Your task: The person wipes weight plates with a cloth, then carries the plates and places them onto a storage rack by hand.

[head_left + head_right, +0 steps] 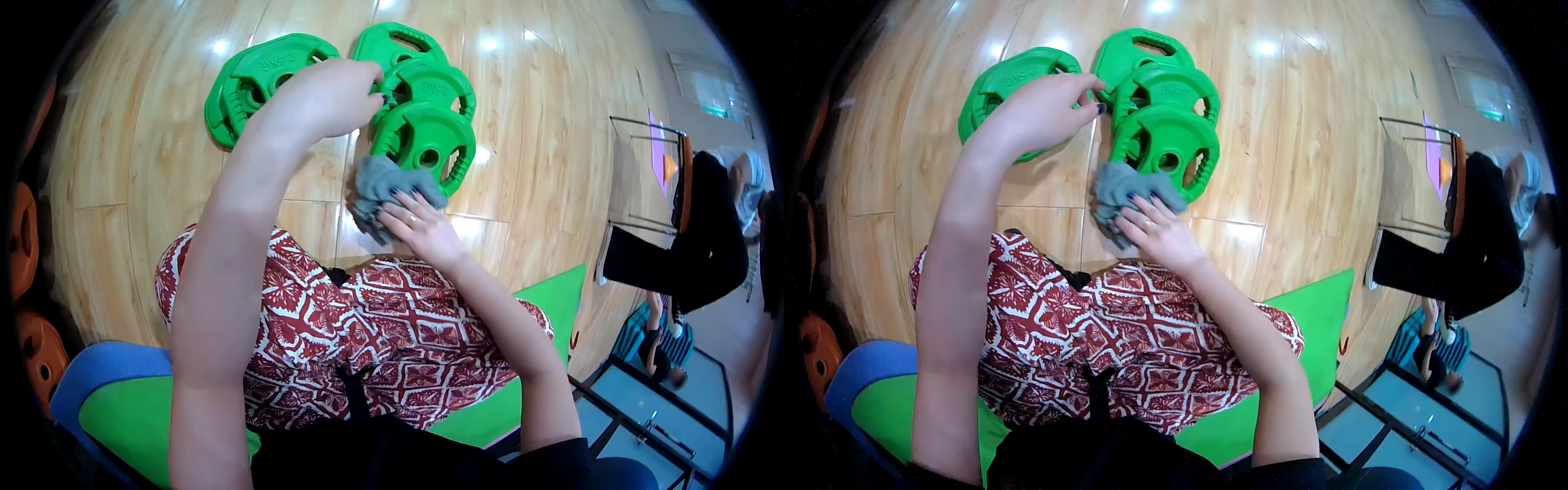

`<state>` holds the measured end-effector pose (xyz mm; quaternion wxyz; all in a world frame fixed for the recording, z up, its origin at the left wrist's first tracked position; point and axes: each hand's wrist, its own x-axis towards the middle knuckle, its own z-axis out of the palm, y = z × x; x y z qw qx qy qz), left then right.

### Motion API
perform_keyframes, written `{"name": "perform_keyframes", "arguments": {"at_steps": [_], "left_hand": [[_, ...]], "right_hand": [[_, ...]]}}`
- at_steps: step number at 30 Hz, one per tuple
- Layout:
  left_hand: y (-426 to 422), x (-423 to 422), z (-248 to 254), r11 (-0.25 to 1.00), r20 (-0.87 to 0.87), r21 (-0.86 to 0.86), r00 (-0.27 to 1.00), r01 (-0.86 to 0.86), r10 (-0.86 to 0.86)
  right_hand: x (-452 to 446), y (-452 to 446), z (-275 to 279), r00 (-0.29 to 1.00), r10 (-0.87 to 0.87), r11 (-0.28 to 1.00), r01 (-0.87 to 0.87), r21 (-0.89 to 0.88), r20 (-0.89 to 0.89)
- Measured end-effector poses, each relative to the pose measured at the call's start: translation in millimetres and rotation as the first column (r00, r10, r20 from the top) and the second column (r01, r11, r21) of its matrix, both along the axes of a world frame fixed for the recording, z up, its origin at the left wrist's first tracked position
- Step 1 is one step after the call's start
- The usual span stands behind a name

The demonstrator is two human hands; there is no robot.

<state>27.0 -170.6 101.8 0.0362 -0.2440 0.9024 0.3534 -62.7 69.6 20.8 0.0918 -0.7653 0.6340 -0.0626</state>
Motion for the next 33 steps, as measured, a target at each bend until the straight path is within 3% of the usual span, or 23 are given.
{"name": "perform_keyframes", "arguments": {"at_steps": [6, 8, 10, 12, 13, 15, 18, 20, 22, 29, 33], "left_hand": [[2.4, -2.9, -5.1, 1.000, 0.011, -0.005, 1.000, 0.006, -0.006], [3.4, -4.2, -4.7, 1.000, 0.009, 0.004, 1.000, 0.015, -0.015], [4.2, -4.3, -2.2, 1.000, 0.029, -0.001, 0.999, 0.018, -0.018], [4.0, -5.4, 1.0, 1.000, 0.040, 0.001, 0.999, 0.018, -0.018], [5.2, -5.8, 2.1, 1.000, 0.055, 0.003, 0.998, 0.024, -0.024], [6.0, -5.9, 0.5, 1.000, 0.061, 0.006, 0.998, 0.026, -0.027], [5.3, -5.7, -1.5, 0.999, 0.060, -0.012, 0.998, 0.034, -0.033], [4.2, -3.5, -2.7, 0.999, 0.059, -0.025, 0.998, 0.037, -0.036], [2.2, -1.5, -3.3, 0.999, 0.041, -0.027, 0.999, 0.027, -0.026], [-0.4, -2.1, -1.4, 0.999, -0.051, 0.000, 0.998, -0.032, 0.032], [1.2, -3.5, -0.6, 1.000, -0.007, 0.001, 1.000, 0.022, -0.022]], "right_hand": [[-46.3, 50.6, 2.8, 0.988, -0.153, 0.975, 0.153, 0.158, -0.009], [-66.0, 67.3, 3.1, 0.937, -0.349, 0.927, 0.342, 0.152, 0.018], [-72.1, 65.3, 18.8, 0.825, -0.564, 0.823, 0.561, 0.086, 0.023], [-67.8, 54.7, 33.5, 0.608, -0.789, 0.615, 0.781, 0.113, 0.091], [-61.6, 46.6, 38.2, 0.608, -0.789, 0.614, 0.780, 0.116, 0.090], [-45.1, 22.9, 41.8, 0.730, -0.626, 0.705, 0.680, -0.202, 0.273], [-13.2, -16.7, 32.8, 0.897, -0.432, 0.827, 0.437, -0.353, 0.098], [4.6, -24.3, 9.6, 0.935, -0.354, 0.920, 0.342, -0.191, -0.030], [17.3, -19.0, -6.7, 0.928, -0.282, 0.951, 0.238, -0.195, -0.245], [15.9, -3.6, -4.6, 0.860, -0.273, 0.959, 0.278, -0.052, -0.430], [-7.3, 37.4, -8.5, 0.828, -0.264, 0.948, 0.317, 0.025, -0.494]]}}
